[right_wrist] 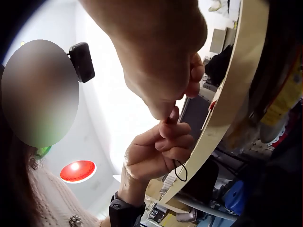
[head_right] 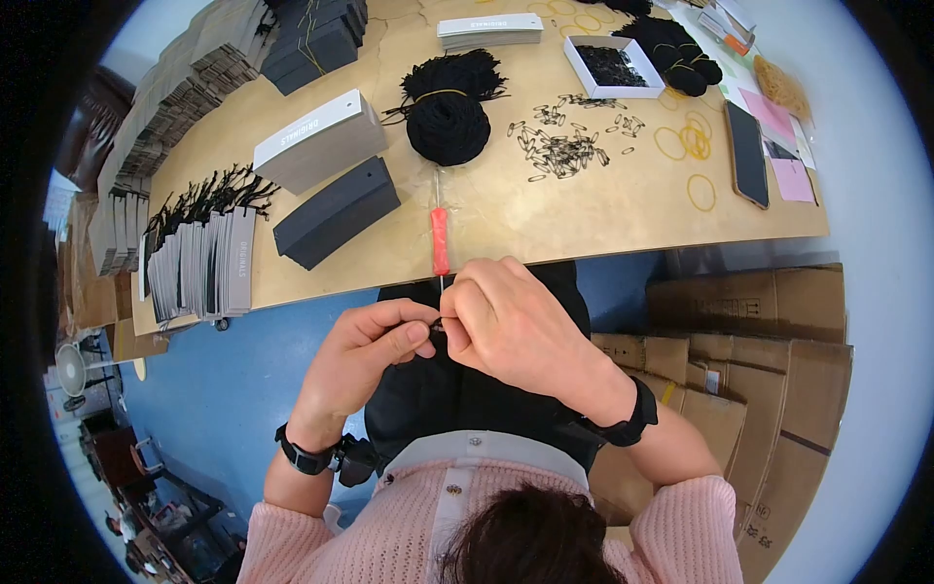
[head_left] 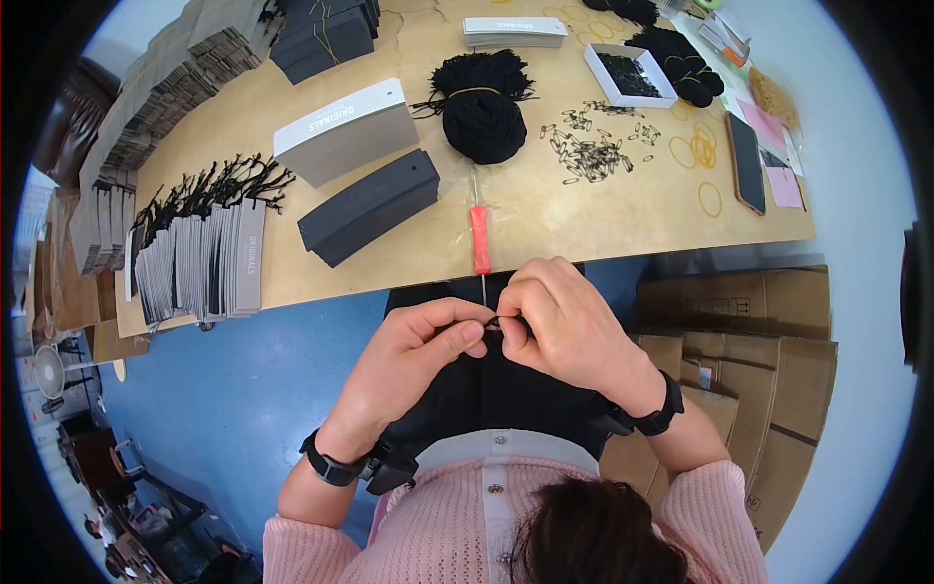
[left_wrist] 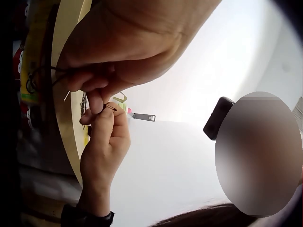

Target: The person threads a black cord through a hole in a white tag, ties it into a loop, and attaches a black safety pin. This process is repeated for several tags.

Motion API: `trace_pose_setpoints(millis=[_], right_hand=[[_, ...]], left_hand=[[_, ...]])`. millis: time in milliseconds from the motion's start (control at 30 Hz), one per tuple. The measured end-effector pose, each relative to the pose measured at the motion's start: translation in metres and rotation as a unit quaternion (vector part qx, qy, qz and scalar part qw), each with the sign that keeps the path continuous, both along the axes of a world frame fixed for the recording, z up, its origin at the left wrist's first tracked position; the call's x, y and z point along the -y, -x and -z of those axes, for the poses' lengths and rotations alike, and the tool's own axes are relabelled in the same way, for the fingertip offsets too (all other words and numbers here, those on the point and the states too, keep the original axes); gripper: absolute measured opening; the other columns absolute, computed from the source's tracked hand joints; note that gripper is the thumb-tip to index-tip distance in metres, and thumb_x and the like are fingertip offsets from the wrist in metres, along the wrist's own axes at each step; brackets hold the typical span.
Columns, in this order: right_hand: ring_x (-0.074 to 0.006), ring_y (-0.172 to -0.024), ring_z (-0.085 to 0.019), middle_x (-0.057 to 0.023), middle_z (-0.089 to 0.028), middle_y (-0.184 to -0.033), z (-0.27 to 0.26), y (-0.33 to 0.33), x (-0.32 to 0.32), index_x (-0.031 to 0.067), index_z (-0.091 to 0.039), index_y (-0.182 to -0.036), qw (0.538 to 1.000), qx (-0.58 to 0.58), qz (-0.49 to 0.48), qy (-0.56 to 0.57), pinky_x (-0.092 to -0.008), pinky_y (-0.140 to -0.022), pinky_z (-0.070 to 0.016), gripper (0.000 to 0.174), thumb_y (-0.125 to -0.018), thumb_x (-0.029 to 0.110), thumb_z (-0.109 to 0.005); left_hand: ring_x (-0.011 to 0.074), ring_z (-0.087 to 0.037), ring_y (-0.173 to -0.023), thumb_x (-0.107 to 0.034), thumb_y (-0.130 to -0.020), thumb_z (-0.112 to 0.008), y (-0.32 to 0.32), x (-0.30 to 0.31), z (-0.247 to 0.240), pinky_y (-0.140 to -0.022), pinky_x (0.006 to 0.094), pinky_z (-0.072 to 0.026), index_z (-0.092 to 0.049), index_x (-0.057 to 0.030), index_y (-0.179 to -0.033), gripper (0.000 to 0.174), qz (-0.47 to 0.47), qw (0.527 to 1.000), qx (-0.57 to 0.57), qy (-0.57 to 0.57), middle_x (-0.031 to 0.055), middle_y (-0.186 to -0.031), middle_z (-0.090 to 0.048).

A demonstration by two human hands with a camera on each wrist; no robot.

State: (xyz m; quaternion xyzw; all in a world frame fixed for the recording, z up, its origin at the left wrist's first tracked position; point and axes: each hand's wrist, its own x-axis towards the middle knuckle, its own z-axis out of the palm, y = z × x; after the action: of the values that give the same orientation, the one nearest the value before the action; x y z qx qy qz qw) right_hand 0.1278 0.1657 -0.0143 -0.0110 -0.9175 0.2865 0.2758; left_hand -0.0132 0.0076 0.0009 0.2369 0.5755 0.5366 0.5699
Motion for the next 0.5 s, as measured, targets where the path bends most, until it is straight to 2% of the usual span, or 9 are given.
trace_pose_setpoints(millis=[33,100,167,367,500], right_hand=[[-0.0289,-0.072,-0.055,-0.0088,-0.052,-0.083,0.0,-0.001,0.001,0.0046,-0.054,-0.085,1.0,0.0,0.0,0.0,-0.0369,-0.067,-0.046,0.027,-0.067,-0.002,-0.073],[-0.0295,-0.071,-0.055,-0.0091,-0.053,-0.082,0.0,-0.003,0.002,0.0049,-0.054,-0.085,0.997,0.019,0.01,0.072,-0.0374,-0.065,-0.0462,0.027,-0.066,-0.003,-0.072],[-0.0297,-0.07,-0.055,-0.0092,-0.052,-0.082,-0.003,-0.004,0.001,0.0052,-0.054,-0.085,0.997,0.011,0.013,0.069,-0.0374,-0.064,-0.0462,0.028,-0.065,-0.003,-0.072],[-0.0298,-0.069,-0.055,-0.0091,-0.053,-0.081,-0.005,-0.011,-0.006,0.0057,-0.054,-0.084,0.999,0.003,0.016,0.03,-0.0374,-0.064,-0.0462,0.029,-0.063,-0.004,-0.072],[-0.0302,-0.071,-0.057,-0.0089,-0.054,-0.081,-0.006,-0.018,-0.007,0.0064,-0.054,-0.083,0.999,-0.001,0.03,0.025,-0.0374,-0.064,-0.0461,0.028,-0.064,-0.004,-0.071]], left_hand=[[0.0086,-0.063,-0.088,-0.012,-0.1,-0.062,0.001,0.0,-0.003,-0.083,0.0241,-0.0498,-0.068,0.0023,-0.117,0.023,-0.004,0.999,0.026,0.02,0.0015,-0.095,-0.07],[0.0082,-0.062,-0.088,-0.011,-0.099,-0.062,0.001,0.0,-0.003,-0.083,0.0238,-0.0497,-0.068,0.0022,-0.117,0.023,-0.008,0.998,0.052,0.04,0.0016,-0.096,-0.07],[0.0074,-0.065,-0.086,-0.013,-0.098,-0.065,0.001,0.0,-0.002,-0.078,0.0211,-0.0505,-0.068,-0.0004,-0.119,0.025,0.007,1.0,0.012,0.005,0.0005,-0.102,-0.07],[0.008,-0.065,-0.087,-0.007,-0.096,-0.064,0.002,0.0,-0.012,-0.078,0.0218,-0.0509,-0.069,-0.0016,-0.119,0.024,-0.001,1.0,0.002,0.021,0.0023,-0.103,-0.07],[0.0085,-0.064,-0.082,-0.006,-0.095,-0.065,0.004,0.007,-0.008,-0.075,0.0223,-0.0501,-0.07,-0.0007,-0.115,0.021,-0.001,0.998,-0.07,0.002,0.0024,-0.097,-0.07]])
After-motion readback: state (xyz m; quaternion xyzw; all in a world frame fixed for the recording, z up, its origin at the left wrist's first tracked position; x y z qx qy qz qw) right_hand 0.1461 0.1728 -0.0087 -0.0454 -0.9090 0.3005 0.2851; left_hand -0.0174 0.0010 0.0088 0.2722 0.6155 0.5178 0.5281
